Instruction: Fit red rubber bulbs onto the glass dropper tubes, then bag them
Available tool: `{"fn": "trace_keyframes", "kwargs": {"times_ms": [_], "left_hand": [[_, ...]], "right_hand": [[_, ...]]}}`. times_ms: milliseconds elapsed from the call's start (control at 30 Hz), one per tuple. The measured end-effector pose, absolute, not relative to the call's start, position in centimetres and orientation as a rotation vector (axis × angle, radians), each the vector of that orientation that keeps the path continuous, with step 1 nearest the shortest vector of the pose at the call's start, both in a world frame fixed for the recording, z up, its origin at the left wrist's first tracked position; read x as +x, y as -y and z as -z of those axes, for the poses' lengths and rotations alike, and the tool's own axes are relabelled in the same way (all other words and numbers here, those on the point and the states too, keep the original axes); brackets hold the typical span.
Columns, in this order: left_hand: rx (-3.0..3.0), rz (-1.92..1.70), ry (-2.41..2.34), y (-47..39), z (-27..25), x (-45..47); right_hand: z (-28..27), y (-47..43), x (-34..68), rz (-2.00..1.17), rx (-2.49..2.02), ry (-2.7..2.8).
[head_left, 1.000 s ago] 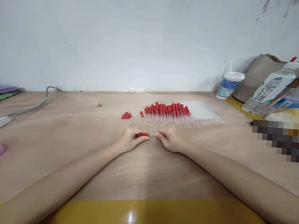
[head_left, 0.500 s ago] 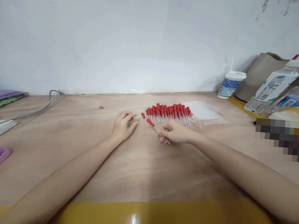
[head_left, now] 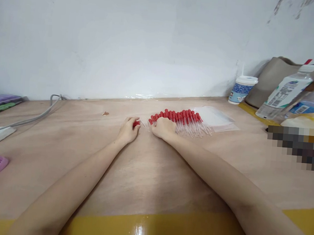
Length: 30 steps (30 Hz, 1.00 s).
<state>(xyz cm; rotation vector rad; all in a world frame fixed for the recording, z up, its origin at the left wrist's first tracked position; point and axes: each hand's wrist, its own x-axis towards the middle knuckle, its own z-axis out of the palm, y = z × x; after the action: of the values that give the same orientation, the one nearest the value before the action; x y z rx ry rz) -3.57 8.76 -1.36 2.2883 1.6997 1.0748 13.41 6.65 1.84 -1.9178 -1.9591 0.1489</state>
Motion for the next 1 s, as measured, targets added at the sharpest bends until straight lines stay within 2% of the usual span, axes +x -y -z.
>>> {"fn": "trace_keyframes", "kwargs": {"times_ms": [567, 1000], "left_hand": [[2.278, -1.110, -1.220, -9.2, 1.9, -4.4], [2.168, -1.184, -1.440, -8.7, 1.7, -4.6]], "right_hand": [[-1.7, -7.0, 13.1, -0.147, -1.929, 1.975], [-1.4, -6.8, 11.2, -0.182, -1.822, 2.065]]}}
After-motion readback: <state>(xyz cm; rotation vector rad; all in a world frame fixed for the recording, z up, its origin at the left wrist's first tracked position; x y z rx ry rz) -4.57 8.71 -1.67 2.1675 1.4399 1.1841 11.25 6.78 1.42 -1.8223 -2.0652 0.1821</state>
